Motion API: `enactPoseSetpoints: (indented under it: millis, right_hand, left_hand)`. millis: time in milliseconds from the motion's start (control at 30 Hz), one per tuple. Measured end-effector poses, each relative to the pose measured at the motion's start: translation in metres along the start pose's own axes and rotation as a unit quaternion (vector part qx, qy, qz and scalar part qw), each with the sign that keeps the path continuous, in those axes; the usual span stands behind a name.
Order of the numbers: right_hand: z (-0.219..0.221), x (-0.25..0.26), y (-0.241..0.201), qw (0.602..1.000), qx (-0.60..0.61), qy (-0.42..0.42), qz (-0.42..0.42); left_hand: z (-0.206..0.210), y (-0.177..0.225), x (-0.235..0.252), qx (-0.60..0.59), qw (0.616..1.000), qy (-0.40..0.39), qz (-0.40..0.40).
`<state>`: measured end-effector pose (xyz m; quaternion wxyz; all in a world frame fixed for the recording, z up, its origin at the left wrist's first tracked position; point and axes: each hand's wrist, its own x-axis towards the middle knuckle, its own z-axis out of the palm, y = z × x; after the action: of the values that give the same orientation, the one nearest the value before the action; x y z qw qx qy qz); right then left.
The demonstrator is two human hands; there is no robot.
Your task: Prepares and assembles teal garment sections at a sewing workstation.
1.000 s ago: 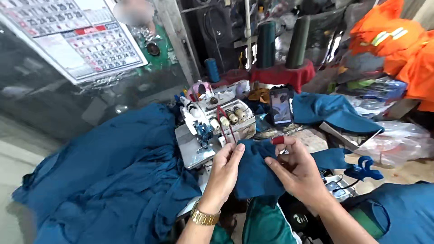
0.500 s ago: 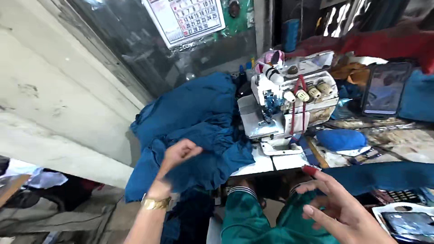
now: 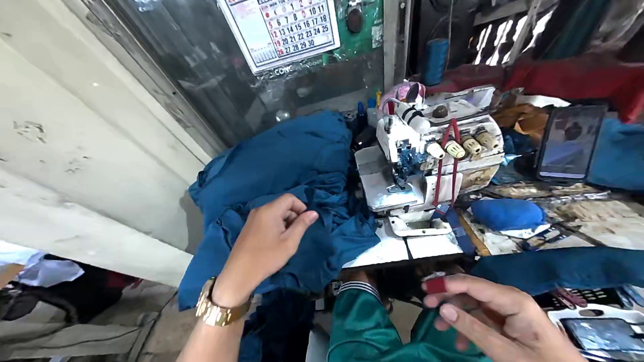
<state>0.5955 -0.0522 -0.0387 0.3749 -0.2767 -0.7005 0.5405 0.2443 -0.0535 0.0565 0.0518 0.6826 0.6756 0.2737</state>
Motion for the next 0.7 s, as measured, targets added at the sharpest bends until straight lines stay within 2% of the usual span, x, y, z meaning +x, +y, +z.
enactPoseSetpoints:
  millis: [67,133,200,233,300,333,400,433,500,567,600,633,700]
  right_hand:
    - [0.023,0.012,-0.012,0.999,0.048,0.012,0.01]
    - [0.042,0.024,-0.004,0.98,0.183,0.013,0.072]
    - [0.05,0.028,0.016,0.925,0.353,0.048,0.132]
    - [0.051,0.026,0.024,0.902,0.393,0.092,0.155]
    - [0.047,0.016,0.037,0.89,0.388,0.181,0.156]
    - [0.043,0.01,0.042,0.895,0.365,0.212,0.146]
    - [0.035,0.001,0.045,0.906,0.321,0.247,0.122]
    - [0.032,-0.001,0.044,0.91,0.31,0.249,0.115]
    - [0.031,0.002,0.044,0.919,0.302,0.234,0.101]
    - [0.03,0.006,0.048,0.932,0.277,0.215,0.087]
    - [0.03,0.006,0.05,0.94,0.255,0.21,0.086]
    - [0.03,0.005,0.053,0.944,0.236,0.213,0.089]
    - [0.031,0.0,0.061,0.938,0.237,0.233,0.103]
  left_hand:
    - [0.01,0.037,0.005,0.07,0.994,-0.046,0.064]
    - [0.043,0.07,-0.003,0.104,0.977,-0.078,0.168]
    - [0.082,0.09,-0.019,0.055,0.959,-0.119,0.25]
    - [0.091,0.092,-0.025,0.007,0.955,-0.141,0.261]
    - [0.088,0.077,-0.027,-0.13,0.955,-0.16,0.215]
    - [0.085,0.064,-0.026,-0.179,0.958,-0.144,0.171]
    - [0.098,0.04,-0.025,-0.217,0.965,-0.13,0.069]
    - [0.113,0.035,-0.028,-0.231,0.96,-0.157,0.018]
    - [0.147,0.037,-0.043,-0.302,0.931,-0.182,-0.091]
    - [0.171,0.039,-0.054,-0.466,0.851,-0.168,-0.174]
    - [0.178,0.041,-0.056,-0.523,0.819,-0.148,-0.181]
    - [0.182,0.04,-0.055,-0.541,0.816,-0.131,-0.159]
    - [0.184,0.044,-0.05,-0.487,0.864,-0.1,-0.079]
